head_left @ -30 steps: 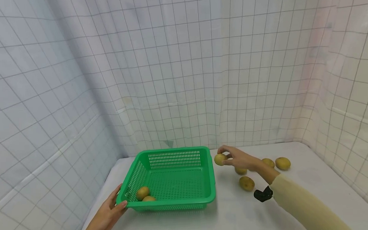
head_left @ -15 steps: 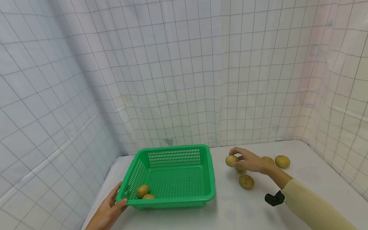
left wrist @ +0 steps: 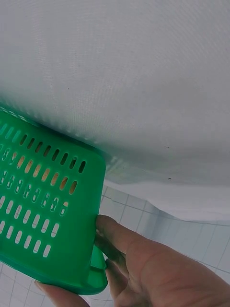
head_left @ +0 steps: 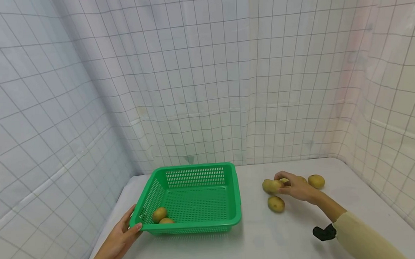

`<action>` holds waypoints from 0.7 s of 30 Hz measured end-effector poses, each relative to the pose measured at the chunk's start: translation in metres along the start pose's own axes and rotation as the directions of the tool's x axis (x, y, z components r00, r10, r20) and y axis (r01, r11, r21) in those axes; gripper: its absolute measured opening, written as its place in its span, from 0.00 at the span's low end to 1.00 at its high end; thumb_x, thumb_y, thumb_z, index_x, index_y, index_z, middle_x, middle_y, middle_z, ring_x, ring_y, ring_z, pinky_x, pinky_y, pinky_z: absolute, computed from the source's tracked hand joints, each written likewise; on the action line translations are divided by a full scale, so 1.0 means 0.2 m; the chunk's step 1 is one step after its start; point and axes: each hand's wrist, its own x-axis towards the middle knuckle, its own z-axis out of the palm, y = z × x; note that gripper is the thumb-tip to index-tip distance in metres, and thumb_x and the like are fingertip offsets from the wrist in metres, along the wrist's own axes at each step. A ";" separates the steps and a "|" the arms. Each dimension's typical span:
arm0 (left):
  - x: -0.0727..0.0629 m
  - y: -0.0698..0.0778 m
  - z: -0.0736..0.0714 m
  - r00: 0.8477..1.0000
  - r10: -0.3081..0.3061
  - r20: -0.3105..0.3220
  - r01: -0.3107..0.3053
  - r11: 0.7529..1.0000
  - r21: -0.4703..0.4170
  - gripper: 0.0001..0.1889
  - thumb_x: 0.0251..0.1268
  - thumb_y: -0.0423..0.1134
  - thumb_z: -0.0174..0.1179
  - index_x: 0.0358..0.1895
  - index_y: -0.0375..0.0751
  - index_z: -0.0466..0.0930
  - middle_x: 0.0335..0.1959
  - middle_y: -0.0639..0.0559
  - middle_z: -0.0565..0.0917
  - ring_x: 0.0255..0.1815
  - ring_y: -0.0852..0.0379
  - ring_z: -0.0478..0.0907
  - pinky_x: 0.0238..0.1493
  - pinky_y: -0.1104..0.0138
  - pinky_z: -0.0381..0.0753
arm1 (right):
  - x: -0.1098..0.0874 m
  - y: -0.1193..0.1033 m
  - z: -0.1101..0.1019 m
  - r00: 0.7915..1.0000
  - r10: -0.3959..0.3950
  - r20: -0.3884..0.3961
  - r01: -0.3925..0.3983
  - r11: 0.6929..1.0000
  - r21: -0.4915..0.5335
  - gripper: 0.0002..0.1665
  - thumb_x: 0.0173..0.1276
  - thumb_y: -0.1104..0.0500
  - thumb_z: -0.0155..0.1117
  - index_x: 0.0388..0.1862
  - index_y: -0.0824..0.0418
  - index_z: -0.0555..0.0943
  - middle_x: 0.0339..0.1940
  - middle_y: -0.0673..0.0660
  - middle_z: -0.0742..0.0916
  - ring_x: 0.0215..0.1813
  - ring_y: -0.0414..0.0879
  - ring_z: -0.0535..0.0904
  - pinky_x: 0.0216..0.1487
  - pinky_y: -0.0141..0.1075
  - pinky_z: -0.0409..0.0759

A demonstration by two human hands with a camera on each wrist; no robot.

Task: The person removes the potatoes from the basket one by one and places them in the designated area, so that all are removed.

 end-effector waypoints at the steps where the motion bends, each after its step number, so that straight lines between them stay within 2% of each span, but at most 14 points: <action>1: 0.00 0.00 0.00 1.000 0.003 0.002 -0.003 1.000 0.000 0.43 0.84 0.28 0.45 0.82 0.37 0.20 0.82 0.32 0.30 0.69 0.71 0.66 0.65 0.72 0.71 | -0.01 0.01 0.00 1.000 -0.012 -0.005 0.012 1.000 -0.001 0.20 0.74 0.56 0.70 0.61 0.56 0.77 0.65 0.60 0.80 0.67 0.67 0.74 0.63 0.61 0.76; 7: 0.00 0.00 0.00 1.000 0.002 0.005 -0.002 1.000 -0.002 0.43 0.84 0.28 0.46 0.82 0.38 0.20 0.82 0.33 0.29 0.69 0.72 0.65 0.65 0.72 0.71 | -0.05 0.10 -0.02 0.997 -0.074 -0.013 0.074 0.997 0.034 0.22 0.71 0.63 0.71 0.61 0.64 0.77 0.62 0.61 0.81 0.66 0.63 0.72 0.66 0.59 0.72; 10: 0.00 -0.01 0.00 1.000 0.007 0.012 -0.007 1.000 -0.005 0.43 0.84 0.28 0.45 0.82 0.37 0.19 0.82 0.32 0.29 0.69 0.72 0.65 0.65 0.73 0.71 | -0.08 0.13 -0.03 0.998 -0.060 -0.020 0.061 0.998 0.031 0.25 0.70 0.62 0.72 0.61 0.67 0.76 0.62 0.63 0.79 0.67 0.64 0.71 0.68 0.61 0.69; 14: 0.00 -0.01 -0.01 1.000 0.014 0.018 -0.014 1.000 -0.005 0.43 0.84 0.27 0.45 0.82 0.37 0.19 0.81 0.32 0.28 0.70 0.72 0.65 0.65 0.72 0.71 | -0.13 0.16 -0.03 0.999 -0.039 -0.035 0.040 0.999 0.017 0.27 0.69 0.59 0.73 0.62 0.66 0.74 0.63 0.63 0.76 0.67 0.67 0.72 0.67 0.63 0.69; 21: 0.00 -0.01 0.00 1.000 -0.011 -0.007 0.011 1.000 0.007 0.44 0.84 0.29 0.46 0.82 0.38 0.19 0.82 0.33 0.28 0.68 0.73 0.66 0.64 0.73 0.71 | -0.16 0.23 -0.03 0.997 -0.071 -0.011 0.071 0.997 0.006 0.19 0.67 0.66 0.73 0.53 0.60 0.75 0.57 0.59 0.76 0.64 0.66 0.73 0.63 0.58 0.75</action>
